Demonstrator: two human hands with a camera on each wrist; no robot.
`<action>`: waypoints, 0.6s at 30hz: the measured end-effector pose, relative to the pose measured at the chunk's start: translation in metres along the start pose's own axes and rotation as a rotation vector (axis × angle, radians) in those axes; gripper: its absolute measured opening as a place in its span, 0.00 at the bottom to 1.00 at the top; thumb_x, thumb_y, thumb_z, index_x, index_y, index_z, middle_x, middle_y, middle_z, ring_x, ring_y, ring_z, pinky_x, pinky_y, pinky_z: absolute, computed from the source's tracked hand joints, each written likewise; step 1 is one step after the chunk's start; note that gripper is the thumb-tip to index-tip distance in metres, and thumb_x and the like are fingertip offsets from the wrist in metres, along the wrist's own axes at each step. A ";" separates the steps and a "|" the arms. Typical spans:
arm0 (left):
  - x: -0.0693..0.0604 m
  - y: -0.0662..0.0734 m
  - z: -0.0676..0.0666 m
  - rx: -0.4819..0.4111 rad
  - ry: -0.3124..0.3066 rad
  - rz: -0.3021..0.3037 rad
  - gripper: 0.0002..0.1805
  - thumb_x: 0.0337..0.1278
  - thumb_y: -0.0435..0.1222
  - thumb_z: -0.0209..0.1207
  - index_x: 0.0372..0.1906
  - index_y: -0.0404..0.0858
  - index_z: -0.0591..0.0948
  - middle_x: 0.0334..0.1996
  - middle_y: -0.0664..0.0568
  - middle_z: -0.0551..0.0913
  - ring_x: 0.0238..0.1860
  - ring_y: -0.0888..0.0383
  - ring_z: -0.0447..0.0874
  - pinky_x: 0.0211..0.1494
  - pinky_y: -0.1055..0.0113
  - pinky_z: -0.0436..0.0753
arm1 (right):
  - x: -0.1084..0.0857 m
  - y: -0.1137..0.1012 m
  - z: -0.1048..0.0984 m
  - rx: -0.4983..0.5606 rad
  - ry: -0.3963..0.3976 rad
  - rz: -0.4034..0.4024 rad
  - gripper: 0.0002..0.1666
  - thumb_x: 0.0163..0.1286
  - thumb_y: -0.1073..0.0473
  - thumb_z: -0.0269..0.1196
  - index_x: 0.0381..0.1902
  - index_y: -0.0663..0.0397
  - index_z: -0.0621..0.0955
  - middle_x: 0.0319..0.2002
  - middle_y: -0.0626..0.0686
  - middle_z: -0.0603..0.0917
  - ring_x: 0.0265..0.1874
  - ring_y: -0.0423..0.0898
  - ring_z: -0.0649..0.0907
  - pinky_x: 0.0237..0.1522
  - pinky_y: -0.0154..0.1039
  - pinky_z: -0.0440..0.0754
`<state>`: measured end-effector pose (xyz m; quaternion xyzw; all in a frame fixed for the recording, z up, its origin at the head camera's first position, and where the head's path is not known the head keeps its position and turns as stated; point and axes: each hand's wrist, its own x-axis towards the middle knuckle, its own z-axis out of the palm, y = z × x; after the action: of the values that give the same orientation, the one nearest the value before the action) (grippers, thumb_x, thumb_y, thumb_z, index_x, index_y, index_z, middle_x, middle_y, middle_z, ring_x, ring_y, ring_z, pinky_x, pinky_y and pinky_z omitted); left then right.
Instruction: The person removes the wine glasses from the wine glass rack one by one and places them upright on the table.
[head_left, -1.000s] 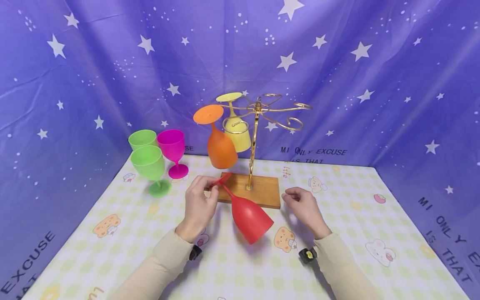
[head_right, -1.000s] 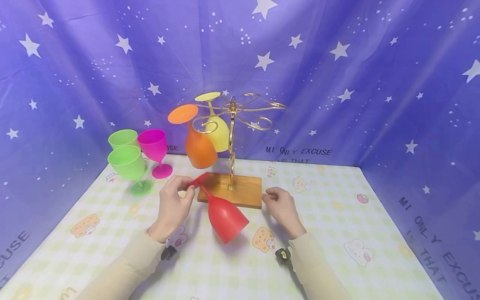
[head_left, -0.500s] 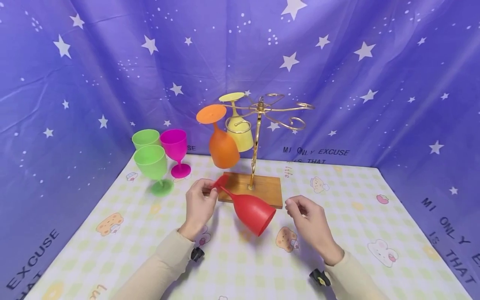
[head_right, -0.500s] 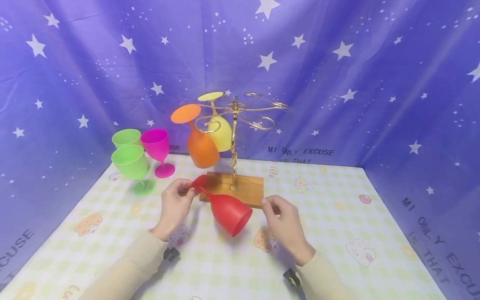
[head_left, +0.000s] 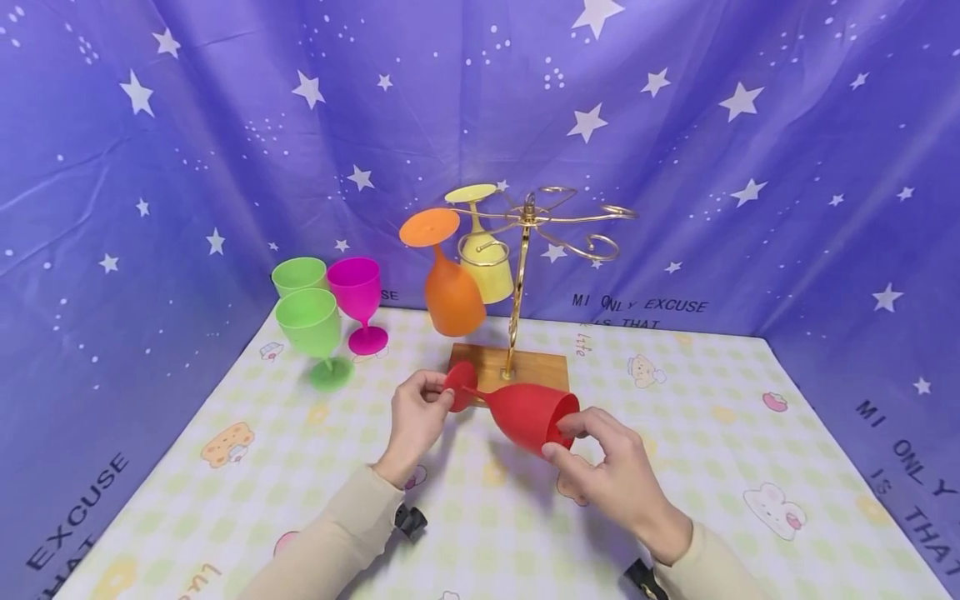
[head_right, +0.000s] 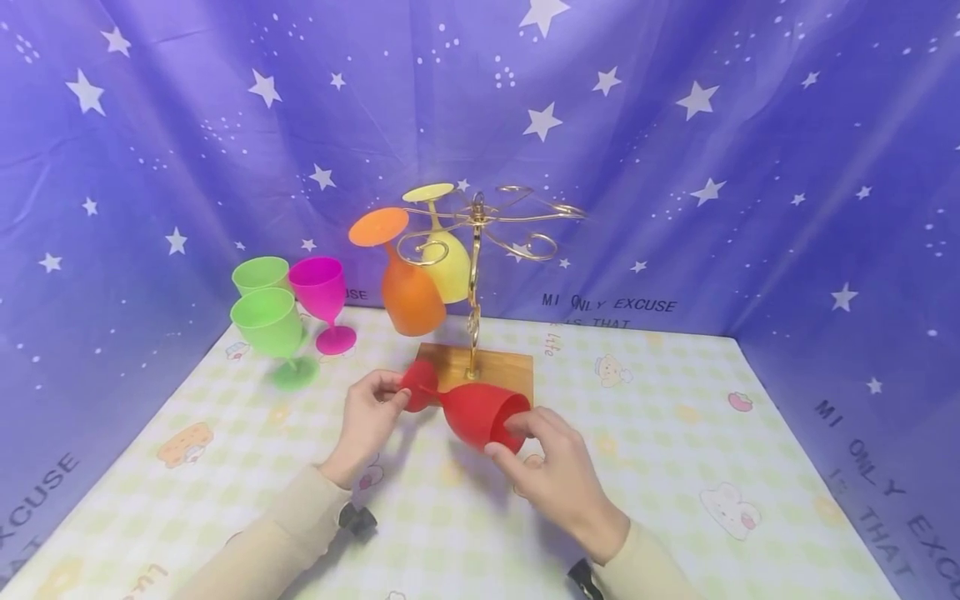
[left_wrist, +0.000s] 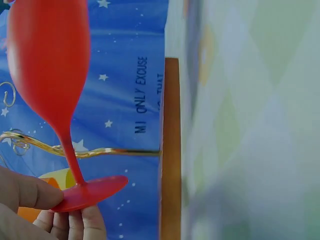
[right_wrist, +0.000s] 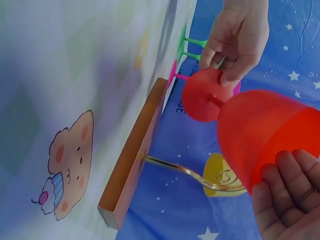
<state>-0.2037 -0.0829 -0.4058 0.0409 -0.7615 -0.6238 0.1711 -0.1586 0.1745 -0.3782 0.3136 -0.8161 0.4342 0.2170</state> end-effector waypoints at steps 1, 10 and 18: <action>0.000 -0.001 0.001 -0.005 -0.003 -0.019 0.05 0.50 0.24 0.61 0.33 0.33 0.82 0.27 0.48 0.82 0.26 0.58 0.80 0.26 0.70 0.79 | 0.000 -0.001 0.001 0.014 0.002 -0.028 0.15 0.53 0.63 0.73 0.37 0.45 0.81 0.32 0.43 0.80 0.30 0.41 0.79 0.33 0.27 0.76; -0.003 -0.007 0.009 -0.069 -0.051 -0.121 0.06 0.50 0.23 0.61 0.35 0.30 0.81 0.28 0.46 0.82 0.26 0.58 0.81 0.29 0.70 0.80 | 0.005 -0.004 0.006 -0.023 0.023 -0.270 0.11 0.53 0.66 0.70 0.33 0.52 0.79 0.30 0.43 0.78 0.29 0.38 0.76 0.29 0.24 0.75; -0.008 -0.010 0.018 -0.116 -0.104 -0.159 0.07 0.49 0.23 0.60 0.36 0.28 0.80 0.29 0.45 0.80 0.26 0.59 0.79 0.31 0.71 0.80 | 0.009 -0.008 -0.002 -0.072 0.021 -0.272 0.10 0.56 0.67 0.68 0.31 0.50 0.79 0.27 0.39 0.75 0.27 0.34 0.74 0.27 0.23 0.74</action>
<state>-0.2034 -0.0657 -0.4197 0.0585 -0.7264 -0.6797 0.0834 -0.1592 0.1700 -0.3676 0.4087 -0.7788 0.3745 0.2936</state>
